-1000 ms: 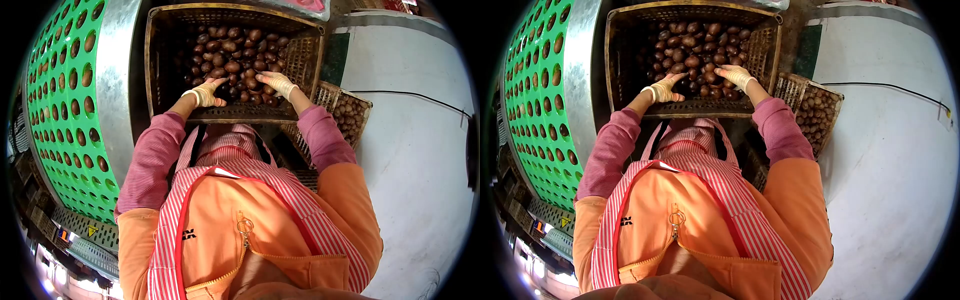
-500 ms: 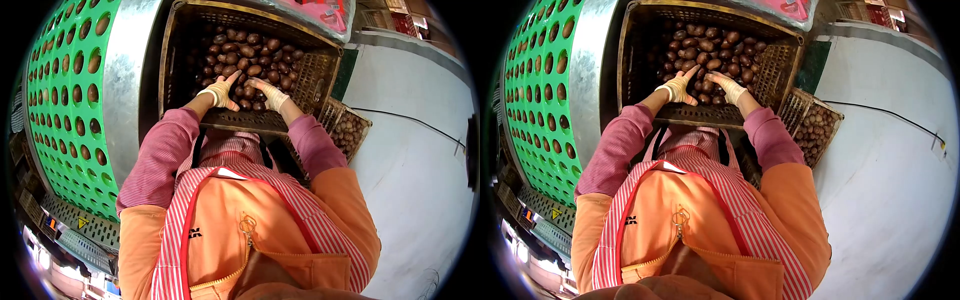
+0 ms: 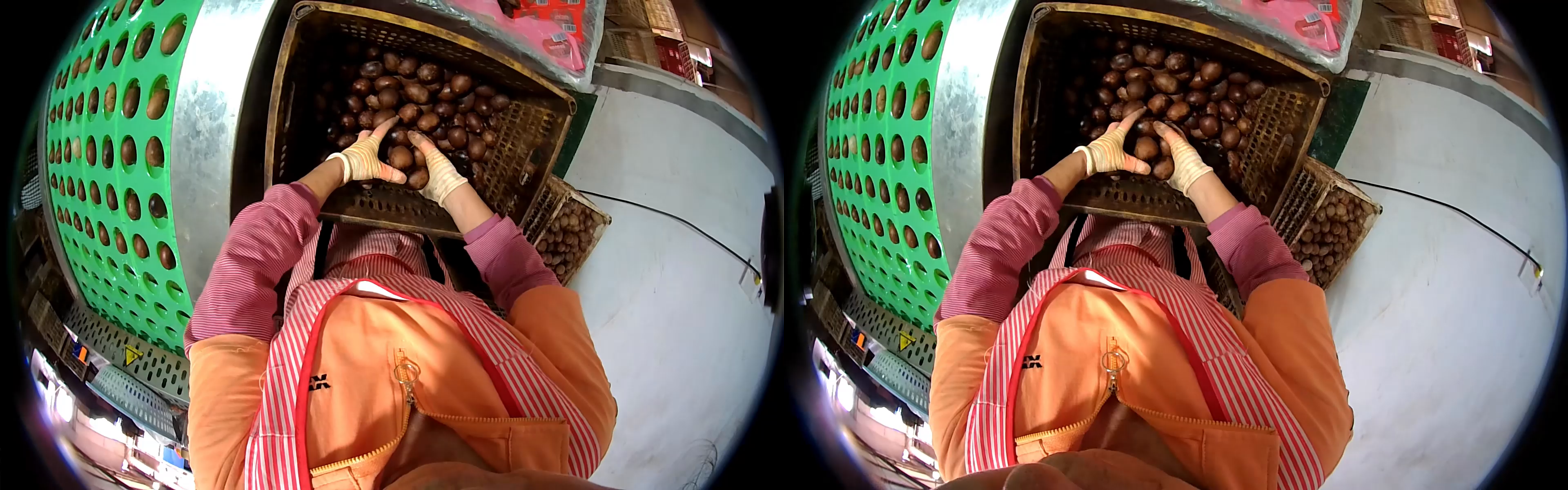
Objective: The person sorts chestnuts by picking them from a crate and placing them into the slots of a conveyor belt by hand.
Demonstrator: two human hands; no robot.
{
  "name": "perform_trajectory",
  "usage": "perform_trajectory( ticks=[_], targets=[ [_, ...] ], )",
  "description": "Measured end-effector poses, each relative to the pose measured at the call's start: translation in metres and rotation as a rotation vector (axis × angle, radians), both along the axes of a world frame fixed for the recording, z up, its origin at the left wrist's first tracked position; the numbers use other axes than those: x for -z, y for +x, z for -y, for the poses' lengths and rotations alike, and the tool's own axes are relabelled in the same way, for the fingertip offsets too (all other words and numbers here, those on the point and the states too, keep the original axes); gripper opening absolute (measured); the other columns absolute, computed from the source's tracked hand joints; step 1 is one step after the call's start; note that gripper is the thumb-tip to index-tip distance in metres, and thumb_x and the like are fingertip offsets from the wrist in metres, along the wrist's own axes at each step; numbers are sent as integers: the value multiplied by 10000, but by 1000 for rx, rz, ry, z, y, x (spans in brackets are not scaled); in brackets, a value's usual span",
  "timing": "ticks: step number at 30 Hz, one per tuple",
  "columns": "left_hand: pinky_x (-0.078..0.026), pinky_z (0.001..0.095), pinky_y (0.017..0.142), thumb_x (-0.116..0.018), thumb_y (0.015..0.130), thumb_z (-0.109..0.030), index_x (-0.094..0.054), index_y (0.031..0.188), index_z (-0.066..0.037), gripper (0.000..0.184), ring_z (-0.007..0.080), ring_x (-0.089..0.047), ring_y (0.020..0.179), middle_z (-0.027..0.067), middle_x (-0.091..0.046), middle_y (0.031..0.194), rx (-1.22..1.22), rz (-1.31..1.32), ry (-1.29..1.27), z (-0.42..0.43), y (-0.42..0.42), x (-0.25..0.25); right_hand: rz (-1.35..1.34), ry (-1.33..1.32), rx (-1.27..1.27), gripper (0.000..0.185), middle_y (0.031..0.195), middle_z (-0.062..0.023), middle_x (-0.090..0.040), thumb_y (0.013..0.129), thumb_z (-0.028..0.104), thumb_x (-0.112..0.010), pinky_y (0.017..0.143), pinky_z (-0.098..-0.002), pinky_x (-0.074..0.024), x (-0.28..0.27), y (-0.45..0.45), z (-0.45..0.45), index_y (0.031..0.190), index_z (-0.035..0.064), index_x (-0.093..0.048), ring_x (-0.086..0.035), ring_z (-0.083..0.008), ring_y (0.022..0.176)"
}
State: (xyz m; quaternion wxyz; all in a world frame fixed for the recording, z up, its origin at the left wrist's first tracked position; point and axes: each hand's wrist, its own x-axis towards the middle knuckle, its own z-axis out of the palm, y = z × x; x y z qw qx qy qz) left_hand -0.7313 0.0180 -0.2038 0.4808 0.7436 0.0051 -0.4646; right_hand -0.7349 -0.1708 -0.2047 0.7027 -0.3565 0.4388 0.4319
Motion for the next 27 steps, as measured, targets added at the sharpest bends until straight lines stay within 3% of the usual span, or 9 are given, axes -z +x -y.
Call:
perform_trajectory(
  ticks=[5,6,10,13,15,19,22,25,27],
  targets=[
    [-370,518,1084,-927,528,-429,-192,1539,-273,1259,455,-389,1313,265,-313,1440,-110,-58,-5,-5,6,3,-25,56,-28,584,1290,-111,-555,890,365,-684,839,-390,-565,-1,7,-13,1379,159,-442,-600,-249,1086],
    [-379,497,1080,-902,579,-448,-253,1524,-249,1164,433,-413,1299,256,-343,1422,-93,-28,6,-5,7,-1,-47,101,11,569,1246,-95,-585,893,360,-681,776,-361,-579,-7,10,-14,1364,137,-451,-624,-229,1020],
    [-382,469,1076,-843,683,-432,-292,1508,-216,1016,415,-421,1298,261,-408,1388,-137,85,-26,-6,5,-7,-18,121,5,540,1183,-67,-616,893,356,-676,763,-374,-572,-7,10,-13,1348,156,-463,-622,-231,1000],
    [-379,468,1072,-839,677,-440,-295,1507,-212,1017,414,-424,1295,271,-410,1388,-157,176,-8,-12,11,-30,148,93,-96,468,1114,-52,-614,909,369,-649,668,-381,-561,-16,19,-17,1311,212,-468,-618,-217,940],
    [-389,436,1061,-816,684,-443,-308,1501,-182,997,405,-468,1241,279,-466,1323,-166,284,1,-17,15,-51,311,33,-203,528,1090,-66,-592,906,408,-653,555,-349,-553,-33,26,-15,1335,198,-429,-626,-218,897],
    [-416,426,1025,-814,675,-449,-325,1492,-172,991,410,-502,1183,271,-511,1234,-219,507,-25,-33,14,-78,479,-56,-342,579,1184,-63,-583,898,478,-647,557,-343,-557,-90,44,-37,1367,233,-413,-630,-206,909],
    [-411,434,1030,-813,677,-446,-319,1494,-176,992,414,-499,1186,264,-489,1262,-312,505,-40,-61,3,-125,587,-45,-518,646,1200,-15,-579,875,552,-631,579,-322,-544,-119,54,-60,1403,264,-397,-624,-190,924],
    [-411,443,1030,-799,680,-462,-319,1492,-197,979,418,-484,1210,263,-461,1313,-464,568,-69,-100,-21,-158,715,-3,-609,629,1195,-17,-585,866,537,-644,609,-327,-532,-161,52,-112,1390,269,-422,-611,-178,954],
    [-410,445,1032,-794,676,-454,-327,1488,-183,975,416,-477,1222,266,-482,1297,-577,632,-19,-136,-46,-180,818,102,-645,567,1173,-37,-592,902,443,-638,665,-310,-535,-186,45,-161,1372,189,-449,-607,-173,963]
  ],
)
